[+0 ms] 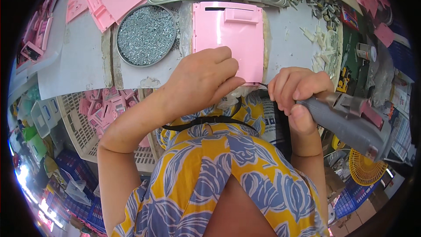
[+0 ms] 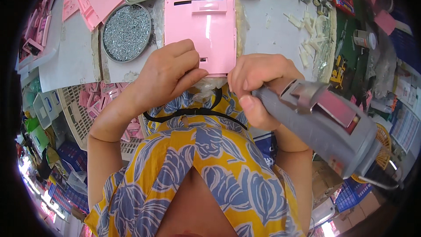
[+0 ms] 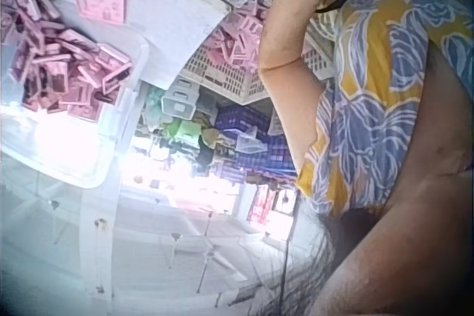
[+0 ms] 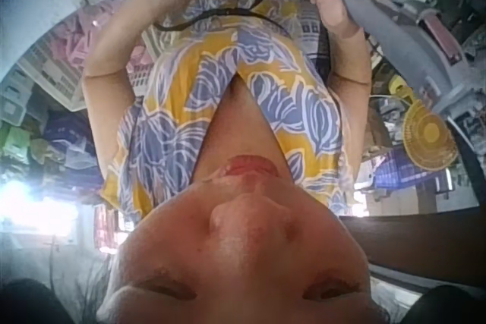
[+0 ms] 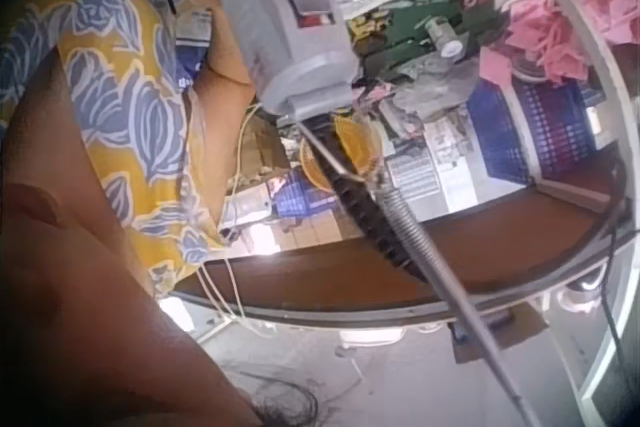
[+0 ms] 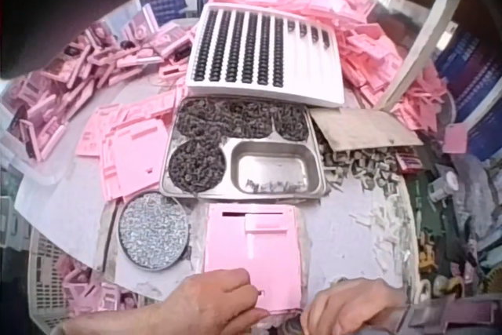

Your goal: Assembling a pink plastic electronic device by soldering internal components and securing the casing with screws.

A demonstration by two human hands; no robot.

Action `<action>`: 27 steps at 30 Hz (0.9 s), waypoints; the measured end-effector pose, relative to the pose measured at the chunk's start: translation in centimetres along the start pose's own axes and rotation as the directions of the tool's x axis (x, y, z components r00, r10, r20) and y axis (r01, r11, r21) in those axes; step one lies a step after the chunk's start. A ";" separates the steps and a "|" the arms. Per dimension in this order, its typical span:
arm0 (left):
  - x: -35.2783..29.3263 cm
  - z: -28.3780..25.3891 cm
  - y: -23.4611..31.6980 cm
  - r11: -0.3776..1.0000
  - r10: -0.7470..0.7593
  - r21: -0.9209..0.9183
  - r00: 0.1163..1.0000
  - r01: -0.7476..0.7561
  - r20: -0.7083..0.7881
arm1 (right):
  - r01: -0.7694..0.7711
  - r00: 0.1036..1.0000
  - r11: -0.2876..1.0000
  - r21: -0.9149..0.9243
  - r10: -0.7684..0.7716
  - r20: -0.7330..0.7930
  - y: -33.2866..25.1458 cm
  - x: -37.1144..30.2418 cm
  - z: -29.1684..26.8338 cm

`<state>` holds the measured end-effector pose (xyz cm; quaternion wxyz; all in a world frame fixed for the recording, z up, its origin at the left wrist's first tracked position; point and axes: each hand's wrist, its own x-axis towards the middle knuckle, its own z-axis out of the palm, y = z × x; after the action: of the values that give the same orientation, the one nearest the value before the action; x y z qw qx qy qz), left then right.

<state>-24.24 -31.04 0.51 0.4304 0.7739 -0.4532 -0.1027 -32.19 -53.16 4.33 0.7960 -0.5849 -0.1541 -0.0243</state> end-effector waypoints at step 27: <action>0.0 2.6 1.5 0.990 0.113 0.107 0.974 -0.093 -0.195 | 0.176 0.976 0.981 0.080 -0.184 0.114 -1.6 3.2 0.8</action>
<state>-26.60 -32.81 0.11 0.4402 0.7757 -0.4517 0.0205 -29.65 -52.48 6.91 0.7995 -0.5409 -0.2552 -0.0556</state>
